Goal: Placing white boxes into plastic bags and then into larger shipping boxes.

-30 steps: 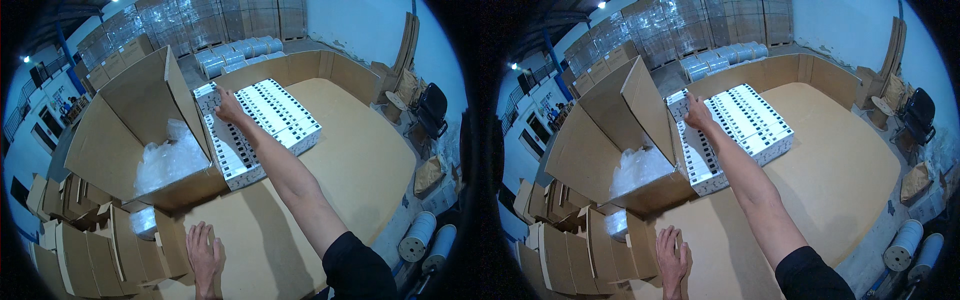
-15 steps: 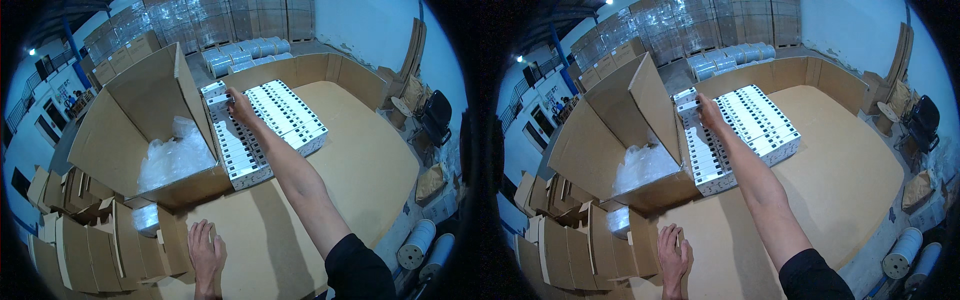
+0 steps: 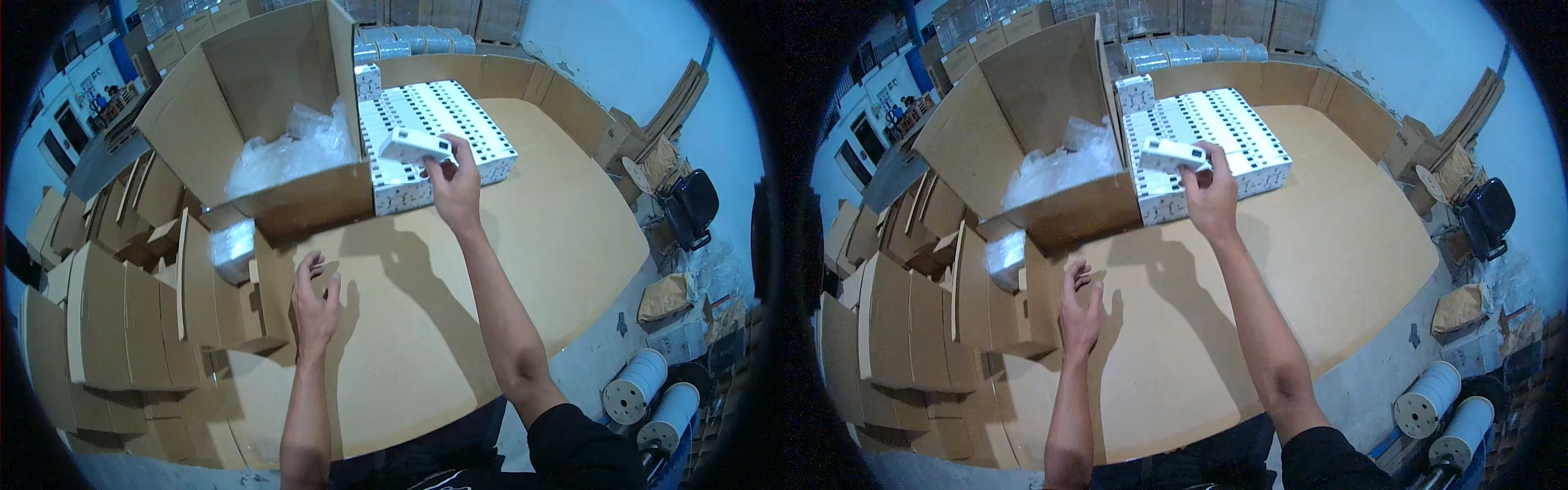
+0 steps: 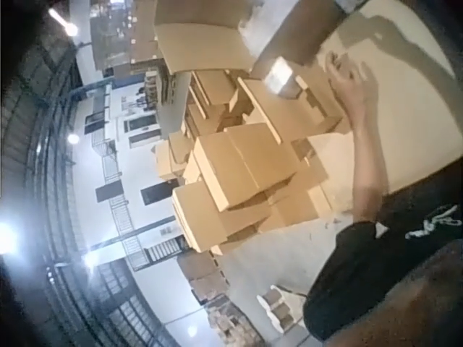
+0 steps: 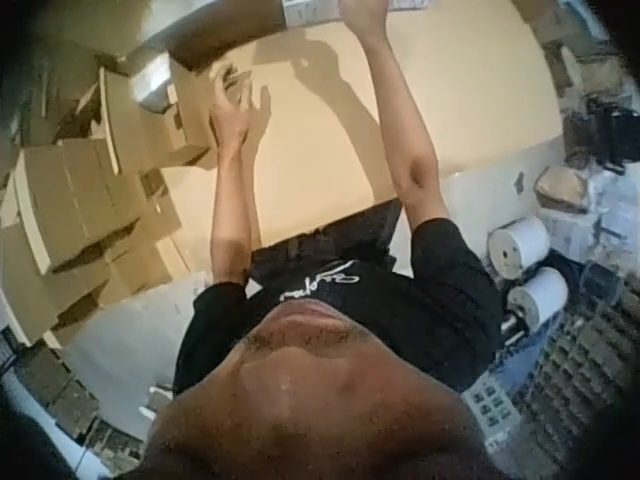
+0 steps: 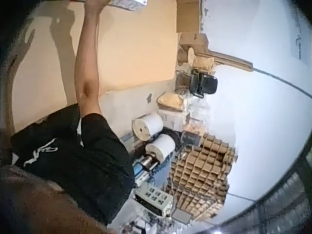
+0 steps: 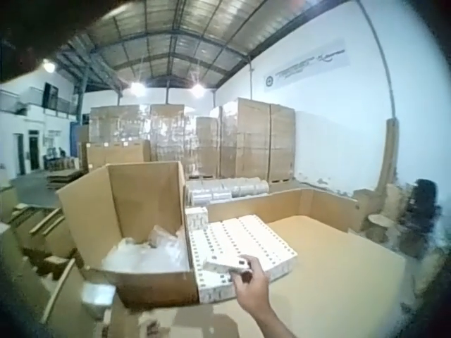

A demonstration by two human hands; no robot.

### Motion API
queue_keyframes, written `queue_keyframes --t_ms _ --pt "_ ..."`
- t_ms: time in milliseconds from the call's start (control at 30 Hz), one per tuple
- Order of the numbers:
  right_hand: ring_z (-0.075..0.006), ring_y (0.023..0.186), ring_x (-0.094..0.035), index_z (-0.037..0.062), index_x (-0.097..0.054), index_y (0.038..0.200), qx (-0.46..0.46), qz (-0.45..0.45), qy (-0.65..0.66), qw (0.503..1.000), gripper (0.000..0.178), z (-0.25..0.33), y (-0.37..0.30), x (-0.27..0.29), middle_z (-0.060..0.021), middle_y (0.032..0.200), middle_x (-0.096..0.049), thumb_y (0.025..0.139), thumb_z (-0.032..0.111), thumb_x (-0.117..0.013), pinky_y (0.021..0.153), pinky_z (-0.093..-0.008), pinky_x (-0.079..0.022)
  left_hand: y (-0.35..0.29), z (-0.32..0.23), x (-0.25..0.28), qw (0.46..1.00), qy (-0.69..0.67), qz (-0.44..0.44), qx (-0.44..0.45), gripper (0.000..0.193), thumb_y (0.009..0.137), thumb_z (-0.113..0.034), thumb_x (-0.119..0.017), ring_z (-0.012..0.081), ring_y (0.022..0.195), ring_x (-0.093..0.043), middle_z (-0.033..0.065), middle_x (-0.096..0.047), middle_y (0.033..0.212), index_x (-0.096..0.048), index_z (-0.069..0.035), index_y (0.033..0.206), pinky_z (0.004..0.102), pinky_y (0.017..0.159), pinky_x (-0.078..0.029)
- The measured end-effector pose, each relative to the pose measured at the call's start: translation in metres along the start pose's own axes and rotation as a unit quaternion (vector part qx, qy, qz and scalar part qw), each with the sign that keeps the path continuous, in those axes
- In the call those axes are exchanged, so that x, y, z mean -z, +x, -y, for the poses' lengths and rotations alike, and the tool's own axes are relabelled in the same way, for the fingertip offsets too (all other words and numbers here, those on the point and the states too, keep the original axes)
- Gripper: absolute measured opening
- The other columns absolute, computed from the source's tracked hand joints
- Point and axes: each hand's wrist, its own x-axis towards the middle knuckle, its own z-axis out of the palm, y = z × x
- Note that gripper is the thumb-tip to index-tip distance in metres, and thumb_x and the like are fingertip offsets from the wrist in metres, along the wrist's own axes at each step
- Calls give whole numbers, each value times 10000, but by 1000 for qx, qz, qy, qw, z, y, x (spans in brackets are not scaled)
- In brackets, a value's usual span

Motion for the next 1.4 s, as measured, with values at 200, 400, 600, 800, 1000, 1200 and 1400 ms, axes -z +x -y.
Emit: queue_keyframes --t_ms 200,400,600,800,1000,1200,1400 --pt "-122 725 -662 14 -569 1232 -76 103 9 992 355 16 -98 -16 -92 956 -687 891 -34 -658 644 -290 -543 -1 9 3 951 -297 57 64 421 1074 -264 -527 165 928 -682 105 -694 1039 -466 -60 1437 309 890 -548" --pt "-136 904 -653 -12 -540 1260 -166 241 -2 956 363 33 -140 -26 -92 1129 -641 913 -95 -610 797 -292 -570 -4 8 16 917 -358 84 156 395 1094 -309 -473 168 881 -684 99 -679 992 -513 -66 1403 307 798 -581" --pt "-146 915 -671 -19 -594 1195 -76 201 209 954 295 16 -148 -36 -98 1103 -650 904 -56 -628 792 -289 -549 2 21 14 912 -378 51 148 332 1076 -265 -533 110 893 -661 81 -688 1023 -562 -50 1326 264 762 -566" --pt "-181 1097 -640 -20 -476 1292 -238 234 153 930 395 -4 -144 -30 -130 1141 -637 923 -109 -585 949 -316 -529 4 0 10 943 -315 24 100 470 976 29 -597 179 1106 -643 154 -671 1172 -463 -41 1421 311 949 -539" --pt "-212 1051 -678 40 -400 1370 -215 246 110 939 520 4 -140 -35 -170 1141 -661 913 -114 -596 929 -345 -544 3 25 12 954 -286 60 73 421 941 100 -584 209 1192 -617 171 -623 1271 -510 36 1351 326 1039 -506" --pt "-243 1077 -682 47 -415 1379 -198 280 57 938 545 6 -140 -30 -180 1135 -677 891 -110 -596 937 -368 -543 1 22 14 957 -271 72 79 384 939 119 -553 213 1198 -619 152 -634 1245 -527 57 1318 335 1057 -498" --pt "-251 1086 -683 36 -427 1368 -184 279 41 941 544 6 -140 -30 -186 1153 -676 873 -104 -604 945 -379 -544 1 19 15 962 -251 66 85 385 935 116 -560 210 1198 -620 151 -636 1241 -530 52 1314 334 1063 -493"
